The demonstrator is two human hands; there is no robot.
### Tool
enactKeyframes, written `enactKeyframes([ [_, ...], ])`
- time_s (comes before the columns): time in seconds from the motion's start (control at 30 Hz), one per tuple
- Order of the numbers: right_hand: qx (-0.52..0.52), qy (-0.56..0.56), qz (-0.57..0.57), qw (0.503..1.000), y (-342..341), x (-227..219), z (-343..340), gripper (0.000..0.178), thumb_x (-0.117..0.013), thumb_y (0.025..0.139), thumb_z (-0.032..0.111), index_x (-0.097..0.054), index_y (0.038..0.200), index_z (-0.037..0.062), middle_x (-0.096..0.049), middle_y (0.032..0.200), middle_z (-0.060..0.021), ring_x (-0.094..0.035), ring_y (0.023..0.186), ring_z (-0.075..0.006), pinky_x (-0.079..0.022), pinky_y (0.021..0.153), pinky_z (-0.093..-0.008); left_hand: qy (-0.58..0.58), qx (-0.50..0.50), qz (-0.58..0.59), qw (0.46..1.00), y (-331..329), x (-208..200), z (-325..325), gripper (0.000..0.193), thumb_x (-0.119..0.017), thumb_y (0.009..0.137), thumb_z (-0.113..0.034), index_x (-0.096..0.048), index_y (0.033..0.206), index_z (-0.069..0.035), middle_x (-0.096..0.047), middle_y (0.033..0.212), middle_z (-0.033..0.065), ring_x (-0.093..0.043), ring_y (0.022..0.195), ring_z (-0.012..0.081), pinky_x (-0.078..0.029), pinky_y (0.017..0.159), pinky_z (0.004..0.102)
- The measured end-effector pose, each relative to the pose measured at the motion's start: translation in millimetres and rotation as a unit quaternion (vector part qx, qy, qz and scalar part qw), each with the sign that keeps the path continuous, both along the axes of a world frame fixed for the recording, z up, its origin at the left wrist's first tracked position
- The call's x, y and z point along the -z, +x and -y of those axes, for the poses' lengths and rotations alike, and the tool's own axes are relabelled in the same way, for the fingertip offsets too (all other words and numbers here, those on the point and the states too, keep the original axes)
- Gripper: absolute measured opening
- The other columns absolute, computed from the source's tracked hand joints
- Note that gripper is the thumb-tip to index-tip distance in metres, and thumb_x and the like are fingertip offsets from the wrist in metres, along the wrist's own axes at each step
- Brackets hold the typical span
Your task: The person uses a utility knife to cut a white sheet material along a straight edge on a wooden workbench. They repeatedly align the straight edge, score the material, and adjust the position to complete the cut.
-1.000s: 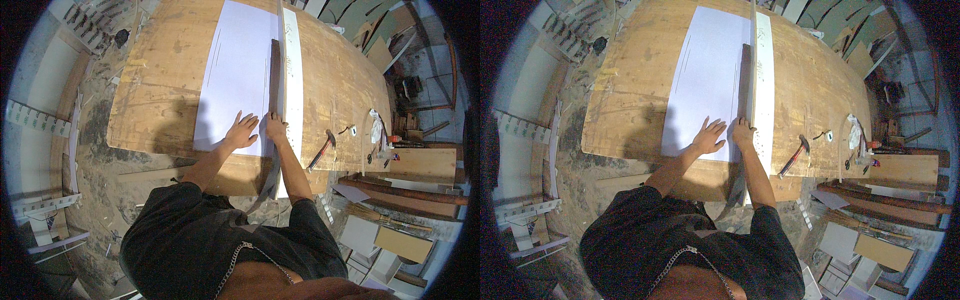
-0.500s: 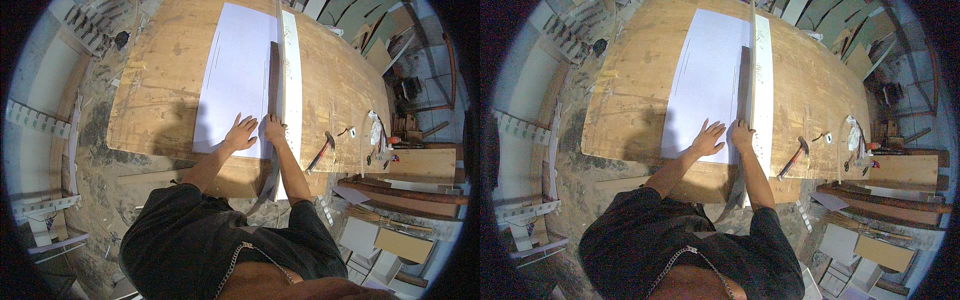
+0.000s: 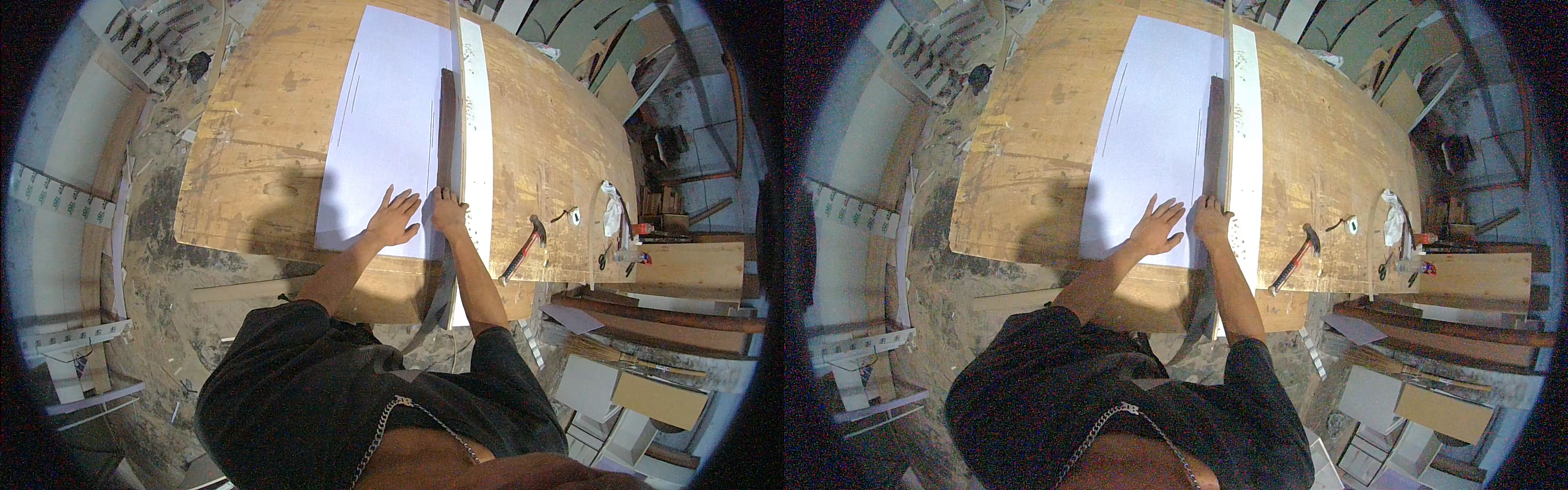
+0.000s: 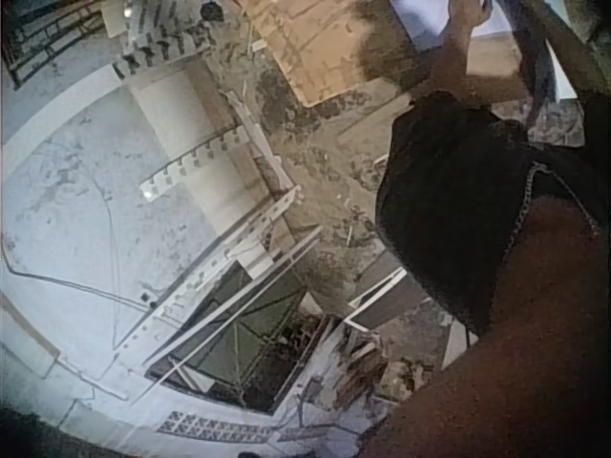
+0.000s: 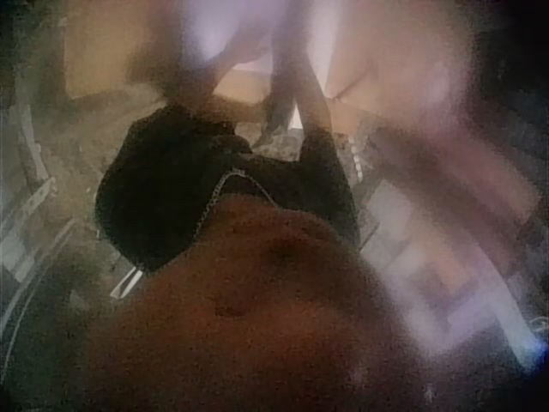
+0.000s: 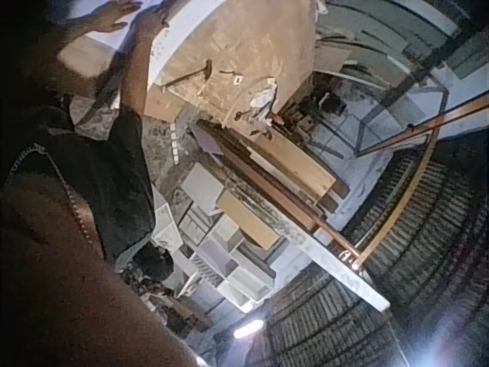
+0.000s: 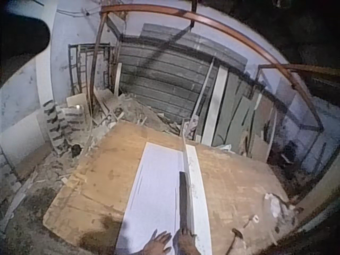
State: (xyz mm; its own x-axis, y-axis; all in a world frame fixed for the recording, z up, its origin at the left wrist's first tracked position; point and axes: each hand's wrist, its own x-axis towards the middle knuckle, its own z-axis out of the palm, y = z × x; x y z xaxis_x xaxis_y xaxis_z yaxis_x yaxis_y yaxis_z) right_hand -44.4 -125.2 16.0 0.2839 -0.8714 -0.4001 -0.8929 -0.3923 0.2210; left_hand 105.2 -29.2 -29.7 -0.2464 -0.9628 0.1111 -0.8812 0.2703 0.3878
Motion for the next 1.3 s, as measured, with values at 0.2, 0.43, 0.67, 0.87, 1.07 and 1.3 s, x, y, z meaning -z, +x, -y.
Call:
enactKeyframes([
  [0.2,-0.006,-0.009,-0.005,1.0,-4,4,0,0.074,-0.064,0.085,0.014,-0.028,0.15,0.01,-0.035,0.154,-0.0113,-0.036,0.141,-0.0288,-0.036,0.105,-0.0661,0.008,0.003,-0.005,1.0,0,-3,1,0.068,-0.045,0.094,-0.045,-0.036,0.148,-0.004,-0.034,0.156,0.0091,-0.022,0.148,0.0236,-0.004,0.122,0.0557],
  [0.43,-0.004,0.015,0.002,1.0,0,-5,-5,0.062,-0.047,0.094,0.017,-0.029,0.151,0.0051,-0.029,0.158,-0.0157,-0.032,0.144,-0.0314,-0.029,0.105,-0.0712,0.0,-0.001,-0.005,1.0,0,1,0,0.069,-0.047,0.094,-0.045,-0.037,0.148,-0.004,-0.035,0.155,0.0097,-0.023,0.148,0.0236,-0.004,0.122,0.0557],
  [0.67,-0.008,0.02,-0.004,1.0,2,-8,-5,0.063,-0.05,0.093,0.017,-0.029,0.151,0.0054,-0.029,0.158,-0.0162,-0.032,0.144,-0.0316,-0.029,0.105,-0.0715,-0.031,-0.003,-0.018,0.999,0,7,1,0.067,-0.048,0.093,-0.046,-0.042,0.145,-0.004,-0.038,0.153,0.0103,-0.025,0.146,0.025,-0.006,0.121,0.0571],
  [0.87,-0.032,-0.007,0.002,0.999,-2,-1,0,0.063,-0.051,0.092,0.017,-0.031,0.15,0.0045,-0.034,0.155,-0.017,-0.037,0.14,-0.033,-0.029,0.104,-0.0714,-0.039,-0.002,-0.016,0.999,-1,6,1,0.067,-0.049,0.093,-0.046,-0.042,0.144,-0.003,-0.039,0.152,0.0105,-0.026,0.146,0.0254,-0.007,0.12,0.0573],
  [1.07,-0.052,-0.061,0.014,0.997,-7,13,7,0.06,-0.051,0.091,0.019,-0.035,0.147,0.0045,-0.04,0.15,-0.0168,-0.043,0.135,-0.0333,-0.033,0.099,-0.0718,-0.043,-0.004,-0.02,0.999,-2,8,1,0.067,-0.047,0.093,-0.046,-0.042,0.145,-0.004,-0.038,0.153,0.01,-0.026,0.146,0.0252,-0.007,0.12,0.0578],
  [1.3,-0.009,-0.027,0.012,1.0,7,9,12,0.075,-0.065,0.084,0.018,-0.03,0.15,0.0094,-0.035,0.155,-0.0114,-0.034,0.142,-0.0292,-0.031,0.106,-0.069,-0.075,-0.025,-0.098,0.992,2,12,-2,0.063,-0.051,0.094,-0.042,-0.045,0.142,-0.002,-0.046,0.146,0.0152,-0.037,0.139,0.0296,-0.02,0.119,0.05],
])
